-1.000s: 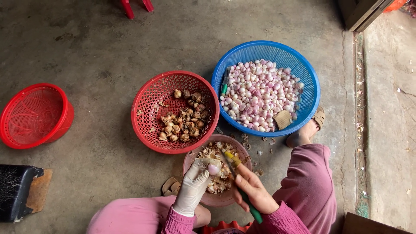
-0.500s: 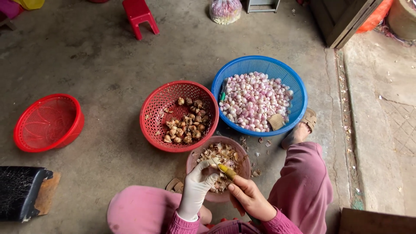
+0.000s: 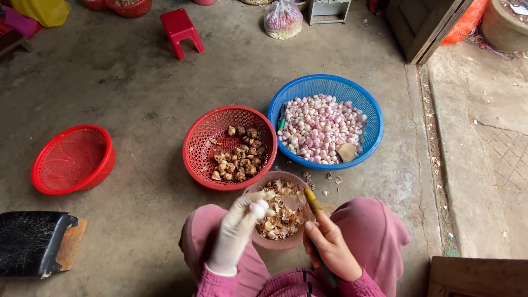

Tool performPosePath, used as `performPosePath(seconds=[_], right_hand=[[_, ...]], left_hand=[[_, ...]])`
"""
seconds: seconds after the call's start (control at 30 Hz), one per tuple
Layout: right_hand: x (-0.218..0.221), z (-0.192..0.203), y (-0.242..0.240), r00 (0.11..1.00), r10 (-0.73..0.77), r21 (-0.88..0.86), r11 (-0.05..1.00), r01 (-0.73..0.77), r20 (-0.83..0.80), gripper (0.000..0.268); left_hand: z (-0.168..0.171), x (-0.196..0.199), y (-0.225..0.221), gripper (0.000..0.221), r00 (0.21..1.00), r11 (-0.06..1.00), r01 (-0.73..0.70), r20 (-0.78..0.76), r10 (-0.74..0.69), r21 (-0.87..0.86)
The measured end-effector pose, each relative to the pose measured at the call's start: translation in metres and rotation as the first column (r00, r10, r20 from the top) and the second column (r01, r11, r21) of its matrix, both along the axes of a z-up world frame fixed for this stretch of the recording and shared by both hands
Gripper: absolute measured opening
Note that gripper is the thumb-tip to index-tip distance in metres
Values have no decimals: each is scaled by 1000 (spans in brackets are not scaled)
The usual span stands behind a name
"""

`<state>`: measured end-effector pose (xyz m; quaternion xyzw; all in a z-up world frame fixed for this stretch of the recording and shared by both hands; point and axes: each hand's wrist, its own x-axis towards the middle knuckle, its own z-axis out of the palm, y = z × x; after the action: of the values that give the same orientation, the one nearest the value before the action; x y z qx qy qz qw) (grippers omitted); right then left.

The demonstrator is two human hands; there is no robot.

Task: Peeling small onions or shallots using a knife and placing them into a bowl.

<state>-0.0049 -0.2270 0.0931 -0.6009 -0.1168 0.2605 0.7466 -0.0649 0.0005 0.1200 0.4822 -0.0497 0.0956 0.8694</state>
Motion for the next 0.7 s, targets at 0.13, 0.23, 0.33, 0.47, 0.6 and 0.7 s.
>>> performPosePath(seconds=[0.13, 0.23, 0.33, 0.47, 0.6, 0.7], right_hand=[[7, -15, 3, 980, 181, -16, 983, -183, -88, 60], [12, -25, 11, 952, 274, -17, 960, -279, -140, 54], [25, -25, 20, 940, 333, -102, 935, -339, -75, 50], [61, 7, 29, 899, 375, -312, 902, -298, 225, 22], [101, 32, 45, 808, 430, -416, 872, -258, 402, 44], [127, 15, 59, 757, 491, -425, 851, -310, 431, 46]], left_hand=[[20, 48, 32, 30, 963, 886, -99, -181, 200, 453], [25, 107, 39, 36, 946, 779, -25, -236, 221, 627], [29, 170, 42, 47, 971, 819, 117, -236, 23, 562], [-7, 241, 101, 55, 947, 704, 9, -232, 222, 710], [-125, 271, 190, 39, 805, 531, -105, -241, 542, 841], [-201, 281, 224, 33, 545, 458, 34, -400, 737, 889]])
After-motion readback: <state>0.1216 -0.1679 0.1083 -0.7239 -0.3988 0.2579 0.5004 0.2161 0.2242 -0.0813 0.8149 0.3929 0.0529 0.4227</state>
